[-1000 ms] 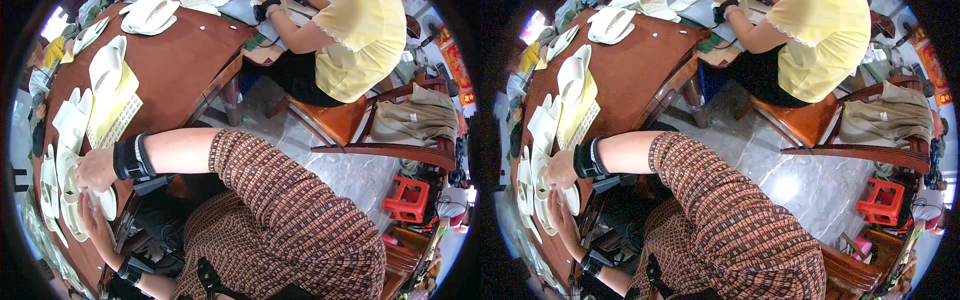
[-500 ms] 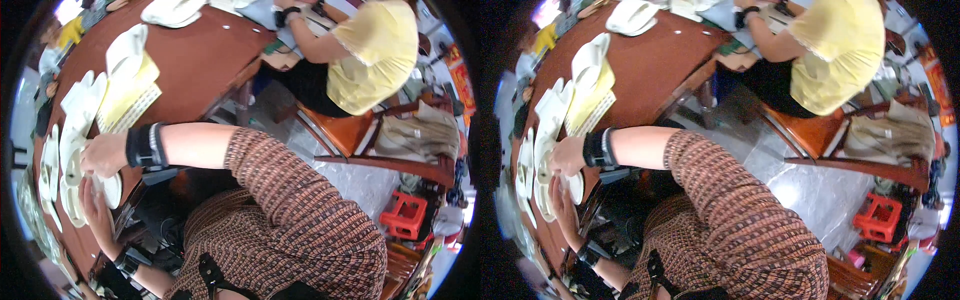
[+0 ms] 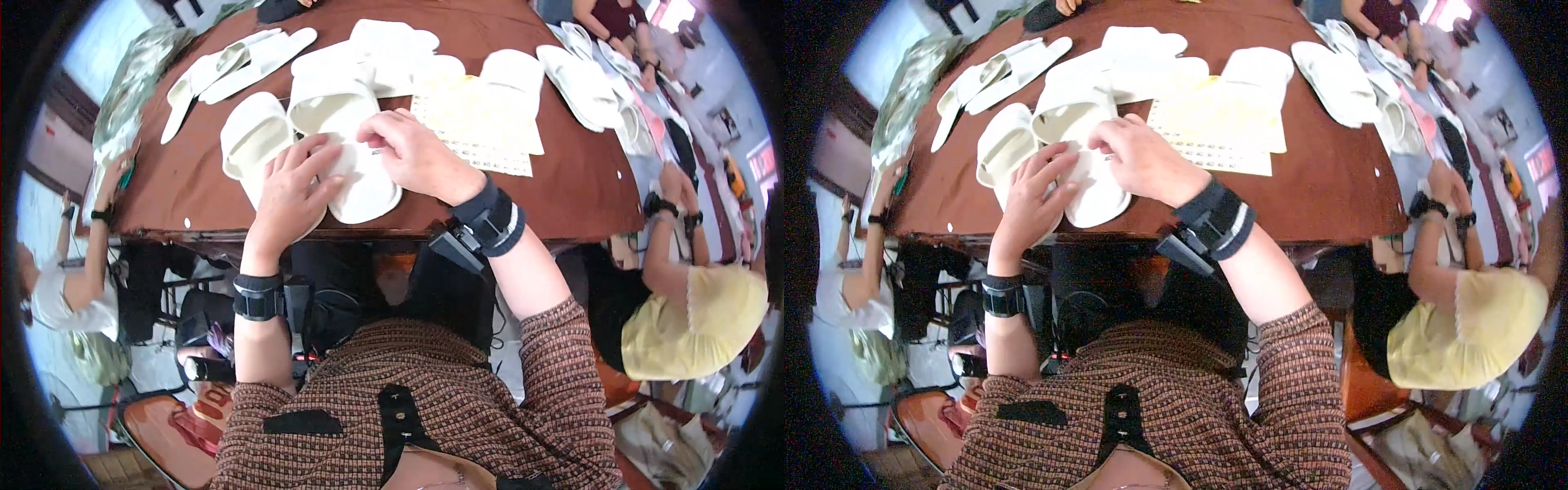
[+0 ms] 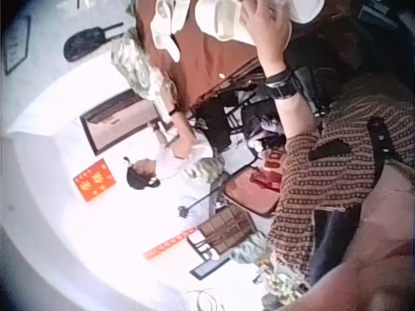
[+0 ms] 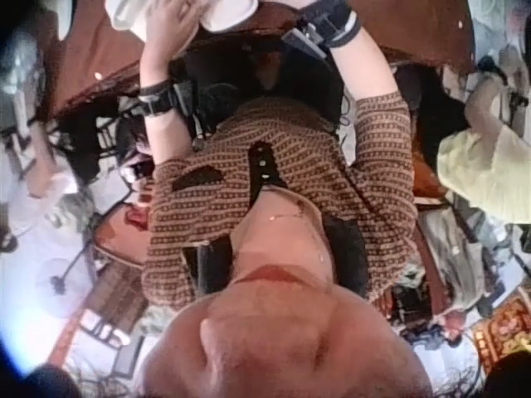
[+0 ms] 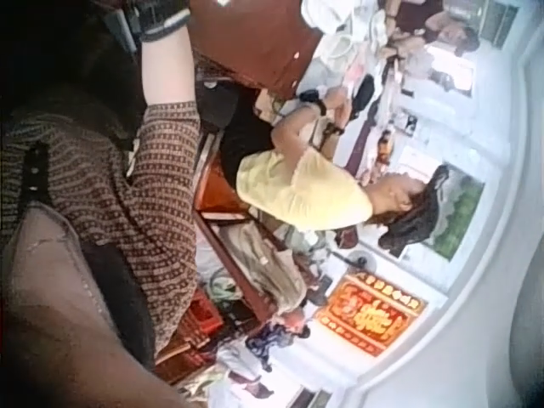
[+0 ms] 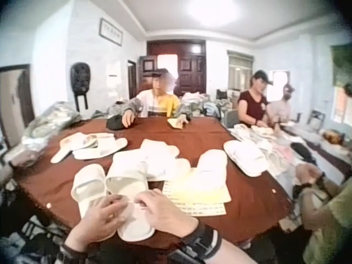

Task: Inspecting and labeling white slippers at a production table.

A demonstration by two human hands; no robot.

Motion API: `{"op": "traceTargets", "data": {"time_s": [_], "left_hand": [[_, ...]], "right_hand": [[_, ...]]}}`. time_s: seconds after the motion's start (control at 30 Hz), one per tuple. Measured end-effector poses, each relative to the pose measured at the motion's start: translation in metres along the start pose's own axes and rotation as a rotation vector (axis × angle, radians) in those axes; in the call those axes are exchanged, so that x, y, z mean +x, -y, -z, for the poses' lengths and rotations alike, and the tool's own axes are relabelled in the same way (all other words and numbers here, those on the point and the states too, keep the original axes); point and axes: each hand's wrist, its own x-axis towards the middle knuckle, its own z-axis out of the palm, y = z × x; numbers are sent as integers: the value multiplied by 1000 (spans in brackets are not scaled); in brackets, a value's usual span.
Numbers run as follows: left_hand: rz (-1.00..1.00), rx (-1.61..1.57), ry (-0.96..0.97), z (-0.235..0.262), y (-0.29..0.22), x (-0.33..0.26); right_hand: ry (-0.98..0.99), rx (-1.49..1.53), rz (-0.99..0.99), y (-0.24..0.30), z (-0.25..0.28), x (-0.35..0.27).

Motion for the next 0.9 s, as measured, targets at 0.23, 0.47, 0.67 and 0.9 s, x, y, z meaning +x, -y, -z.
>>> {"op": "traceTargets", "data": {"time_s": [0.23,0.47,0.67,0.9], "left_hand": [[-12,-16,7,-1,1,-1],[13,-3,2,-3,0,-1],[7,-2,-3,-4,0,-1],[4,1,1,-3,0,-1]], "right_hand": [[55,-60,-21,5,4,0],[90,-79,-22,8,6,0],[56,-96,-2,9,5,-1],[73,-149,28,9,6,0]]}}
